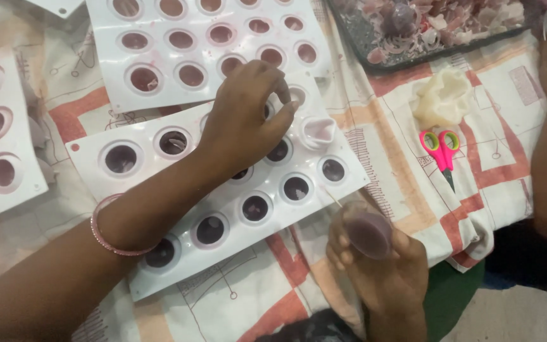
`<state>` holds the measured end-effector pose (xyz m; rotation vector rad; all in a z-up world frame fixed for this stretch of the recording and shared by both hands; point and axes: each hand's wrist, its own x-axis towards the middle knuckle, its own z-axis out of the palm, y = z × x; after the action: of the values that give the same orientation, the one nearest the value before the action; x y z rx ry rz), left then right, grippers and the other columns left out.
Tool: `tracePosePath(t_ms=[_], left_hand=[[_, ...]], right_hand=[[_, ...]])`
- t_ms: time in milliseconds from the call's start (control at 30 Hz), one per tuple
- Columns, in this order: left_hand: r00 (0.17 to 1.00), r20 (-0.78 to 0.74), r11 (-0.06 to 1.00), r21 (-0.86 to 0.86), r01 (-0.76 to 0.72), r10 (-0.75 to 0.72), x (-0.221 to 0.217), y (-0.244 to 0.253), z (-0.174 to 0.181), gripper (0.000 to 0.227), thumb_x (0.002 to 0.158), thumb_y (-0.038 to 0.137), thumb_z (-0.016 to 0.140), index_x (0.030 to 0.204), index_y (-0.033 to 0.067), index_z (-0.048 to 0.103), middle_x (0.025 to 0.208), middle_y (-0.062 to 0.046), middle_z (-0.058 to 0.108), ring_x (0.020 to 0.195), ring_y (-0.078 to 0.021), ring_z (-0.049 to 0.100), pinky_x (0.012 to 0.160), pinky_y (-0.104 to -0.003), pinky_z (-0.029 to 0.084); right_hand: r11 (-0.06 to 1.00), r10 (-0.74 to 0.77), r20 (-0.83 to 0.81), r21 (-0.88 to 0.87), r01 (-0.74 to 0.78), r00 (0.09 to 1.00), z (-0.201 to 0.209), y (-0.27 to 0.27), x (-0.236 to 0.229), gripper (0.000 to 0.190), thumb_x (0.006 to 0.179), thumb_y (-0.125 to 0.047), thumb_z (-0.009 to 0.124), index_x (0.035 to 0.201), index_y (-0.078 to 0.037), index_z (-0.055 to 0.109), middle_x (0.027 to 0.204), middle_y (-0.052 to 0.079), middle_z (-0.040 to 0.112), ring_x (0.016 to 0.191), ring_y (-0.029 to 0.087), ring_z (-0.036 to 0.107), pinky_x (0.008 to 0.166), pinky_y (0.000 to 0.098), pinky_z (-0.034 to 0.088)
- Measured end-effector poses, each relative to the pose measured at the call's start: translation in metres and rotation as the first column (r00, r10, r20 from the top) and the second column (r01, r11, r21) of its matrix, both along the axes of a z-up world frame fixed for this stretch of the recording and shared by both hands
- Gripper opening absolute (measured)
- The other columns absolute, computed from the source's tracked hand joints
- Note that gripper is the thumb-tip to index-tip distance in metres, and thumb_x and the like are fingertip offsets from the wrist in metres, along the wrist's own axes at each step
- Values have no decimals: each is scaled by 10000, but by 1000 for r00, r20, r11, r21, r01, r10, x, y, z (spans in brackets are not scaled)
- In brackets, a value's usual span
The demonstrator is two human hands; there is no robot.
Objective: Removing small molded objects from silicone molds.
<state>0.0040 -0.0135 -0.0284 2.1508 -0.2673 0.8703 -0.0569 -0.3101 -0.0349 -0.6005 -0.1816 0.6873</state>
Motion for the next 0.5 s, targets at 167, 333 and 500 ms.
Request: tracePosePath(t_ms=[167, 333, 500], left_hand=[[999, 39, 1000, -27, -5, 6, 1, 0, 0, 173, 918, 151, 731, 971, 50, 602, 1026, -126, 608, 1031, -337, 579, 910, -461, 445], [998, 57, 999, -45, -10, 12, 2, -1, 0, 157, 903, 156, 725, 948, 62, 608, 1016, -126, 616, 1050, -341, 585, 926, -470, 447], [998, 47, 998, -52, -28, 31, 1, 1, -2, 160, 893, 159, 730, 946, 61, 616, 1002, -135, 622, 1039, -349, 584, 923, -481, 443]], right_hand=[[937, -51, 340, -308, 163, 939, 6, -43, 30, 658, 957, -494, 587, 1174, 127, 611, 894, 180, 602, 716, 230, 551, 649, 347, 428], [511, 164, 520, -772, 379, 838, 42, -55, 108, 753, 987, -640, 487, 1065, 79, 700, 727, 149, 619, 582, 217, 552, 532, 339, 449], [-193, 514, 348, -844, 500, 784, 91, 9, 165, 560, 1019, -523, 474, 1099, -43, 752, 800, 127, 733, 664, 257, 660, 609, 377, 566]])
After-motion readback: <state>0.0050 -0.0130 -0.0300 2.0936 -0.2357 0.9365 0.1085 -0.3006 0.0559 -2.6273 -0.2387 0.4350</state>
